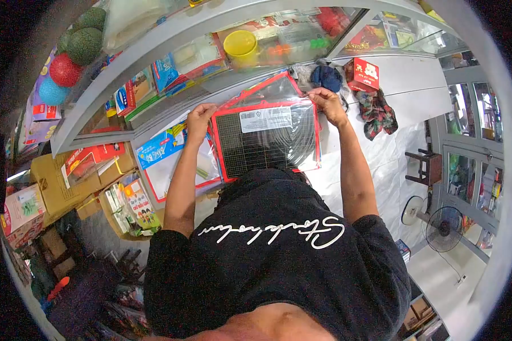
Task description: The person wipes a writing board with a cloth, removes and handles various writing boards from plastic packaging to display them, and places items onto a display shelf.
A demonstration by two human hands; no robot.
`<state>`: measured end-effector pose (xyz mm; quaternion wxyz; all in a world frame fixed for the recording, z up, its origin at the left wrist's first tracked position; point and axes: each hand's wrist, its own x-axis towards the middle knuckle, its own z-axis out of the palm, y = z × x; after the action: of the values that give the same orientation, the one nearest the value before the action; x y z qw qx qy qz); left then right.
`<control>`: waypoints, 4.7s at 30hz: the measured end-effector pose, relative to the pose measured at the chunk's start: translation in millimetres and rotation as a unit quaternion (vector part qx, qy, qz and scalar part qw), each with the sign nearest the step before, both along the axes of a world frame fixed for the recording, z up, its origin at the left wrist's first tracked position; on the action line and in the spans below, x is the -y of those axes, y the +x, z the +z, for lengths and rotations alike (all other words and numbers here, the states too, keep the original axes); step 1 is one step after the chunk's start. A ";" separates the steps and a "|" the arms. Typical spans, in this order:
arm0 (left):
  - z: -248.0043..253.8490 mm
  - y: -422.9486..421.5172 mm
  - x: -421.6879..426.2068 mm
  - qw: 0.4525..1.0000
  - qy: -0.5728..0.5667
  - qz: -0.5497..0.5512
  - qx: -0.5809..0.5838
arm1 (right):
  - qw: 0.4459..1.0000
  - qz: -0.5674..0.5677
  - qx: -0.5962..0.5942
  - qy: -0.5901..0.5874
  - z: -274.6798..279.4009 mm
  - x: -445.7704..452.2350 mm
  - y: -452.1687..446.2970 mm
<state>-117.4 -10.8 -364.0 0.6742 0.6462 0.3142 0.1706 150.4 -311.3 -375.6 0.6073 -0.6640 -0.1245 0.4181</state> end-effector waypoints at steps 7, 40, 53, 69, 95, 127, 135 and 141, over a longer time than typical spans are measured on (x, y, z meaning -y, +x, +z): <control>20.0 7.7 -9.2 0.957 0.271 -0.098 -0.016 | 0.987 0.113 0.115 -0.003 27.7 -7.5 1.5; 99.2 38.0 18.0 0.844 0.498 -0.202 0.002 | 0.995 -0.023 0.037 0.086 -2.3 18.1 -5.1; 21.6 73.0 74.5 0.756 0.608 -0.194 0.146 | 0.999 -0.034 0.040 0.004 20.5 32.6 -13.8; 24.0 69.0 72.2 0.718 0.627 -0.271 0.136 | 0.691 0.086 0.649 -0.308 46.1 -53.2 -153.4; 48.1 -43.3 34.8 0.775 0.610 -0.070 -0.148 | 0.725 -0.082 0.586 -0.354 31.9 15.1 -123.9; 0.0 9.5 59.9 0.980 0.041 0.178 0.073 | 0.970 -0.220 0.057 0.089 11.6 12.0 -74.8; 33.0 -40.7 79.1 0.961 -0.245 0.077 0.104 | 0.974 -0.136 -0.038 0.179 33.3 16.1 -58.0; 57.5 -79.0 120.6 0.927 -0.328 0.142 0.111 | 0.985 -0.068 -0.040 0.155 63.9 -2.8 -63.7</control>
<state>-196.4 -131.4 -306.5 0.8479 0.3148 0.3639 0.2224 86.7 -308.5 -311.7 0.7346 -0.5513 -0.1174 0.3777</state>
